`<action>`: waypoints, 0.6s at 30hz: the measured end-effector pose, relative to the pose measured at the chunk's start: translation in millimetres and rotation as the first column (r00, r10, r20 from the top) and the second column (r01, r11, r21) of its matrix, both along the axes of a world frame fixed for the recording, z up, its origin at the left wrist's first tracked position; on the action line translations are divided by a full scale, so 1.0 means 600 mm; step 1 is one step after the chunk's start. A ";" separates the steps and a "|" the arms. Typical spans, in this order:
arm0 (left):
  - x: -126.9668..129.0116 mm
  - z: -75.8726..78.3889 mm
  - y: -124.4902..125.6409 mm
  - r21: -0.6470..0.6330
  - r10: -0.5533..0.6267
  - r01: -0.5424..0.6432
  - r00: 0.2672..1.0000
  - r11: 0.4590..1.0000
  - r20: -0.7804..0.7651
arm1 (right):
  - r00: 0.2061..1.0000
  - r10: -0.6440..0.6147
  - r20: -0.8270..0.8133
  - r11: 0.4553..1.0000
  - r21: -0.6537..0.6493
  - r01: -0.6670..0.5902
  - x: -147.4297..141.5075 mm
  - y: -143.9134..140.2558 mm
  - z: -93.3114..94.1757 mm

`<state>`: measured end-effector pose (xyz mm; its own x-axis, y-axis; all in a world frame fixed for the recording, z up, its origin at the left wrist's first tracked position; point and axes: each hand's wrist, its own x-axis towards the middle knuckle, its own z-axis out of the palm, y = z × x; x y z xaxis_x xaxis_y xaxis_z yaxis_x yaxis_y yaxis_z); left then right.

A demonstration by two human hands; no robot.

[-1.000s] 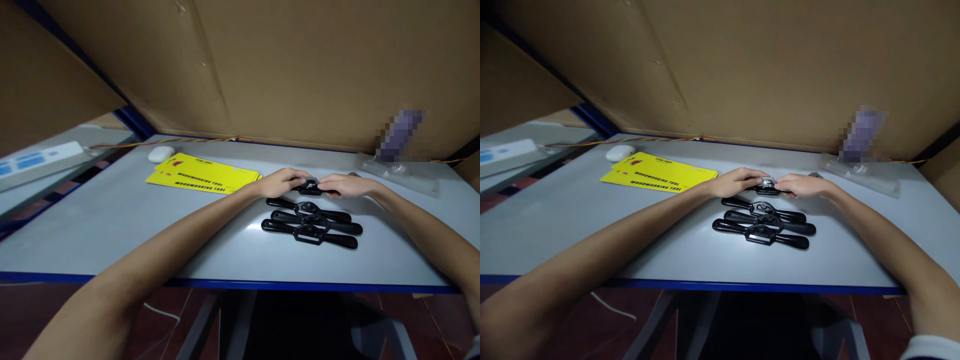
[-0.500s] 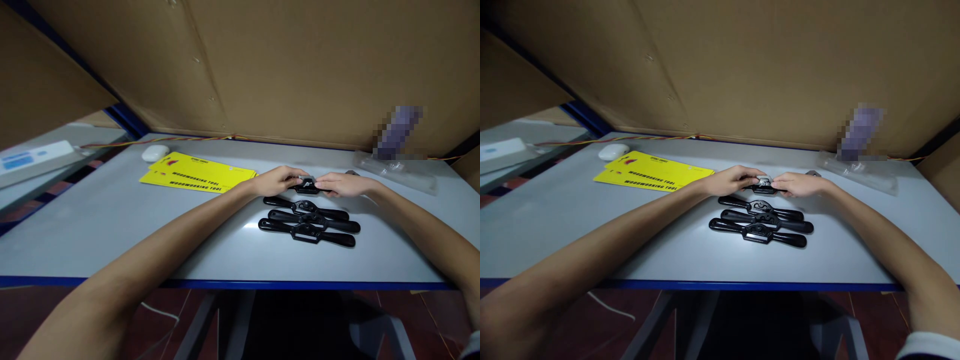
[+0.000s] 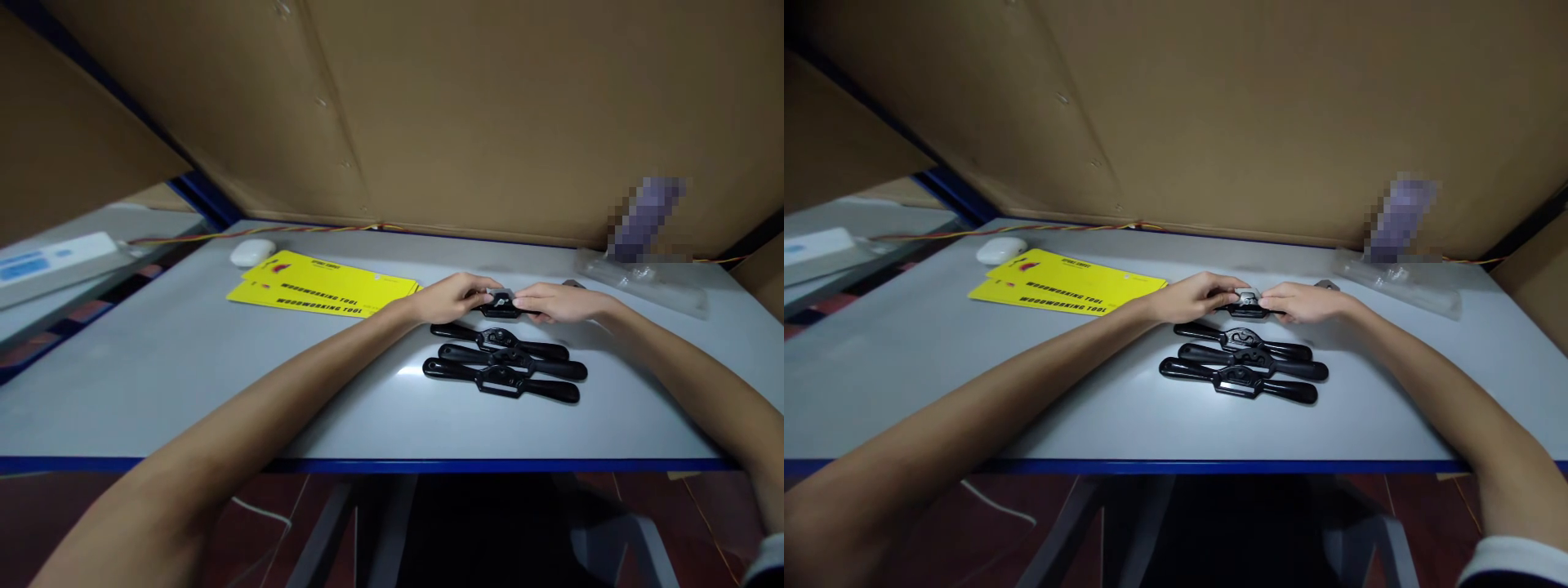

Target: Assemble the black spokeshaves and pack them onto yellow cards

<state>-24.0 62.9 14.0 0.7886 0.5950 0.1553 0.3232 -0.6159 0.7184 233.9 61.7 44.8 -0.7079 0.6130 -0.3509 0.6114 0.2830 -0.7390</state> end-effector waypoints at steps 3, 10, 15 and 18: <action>0.005 -0.003 -0.013 0.128 0.105 -0.096 0.992 0.987 -0.067 | 0.990 -0.114 0.081 0.993 -0.002 0.115 -0.007 -0.002 0.002; 0.013 -0.007 -0.024 0.252 0.200 -0.161 0.970 0.954 -0.138 | 0.976 -0.185 0.114 0.975 0.144 0.168 -0.023 -0.014 0.000; 0.009 -0.011 -0.017 0.278 0.166 -0.122 0.976 0.953 -0.140 | 0.976 -0.190 0.104 0.978 0.104 0.180 -0.025 -0.014 0.002; 0.008 -0.012 -0.016 0.265 0.169 -0.120 0.971 0.957 -0.170 | 0.981 -0.177 0.083 0.984 0.042 0.174 -0.022 -0.011 0.001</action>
<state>-19.1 53.6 7.0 0.7265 0.6655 0.1711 0.5366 -0.7051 0.4636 220.9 55.3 45.4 -0.5561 0.7379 -0.3825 0.7148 0.1899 -0.6730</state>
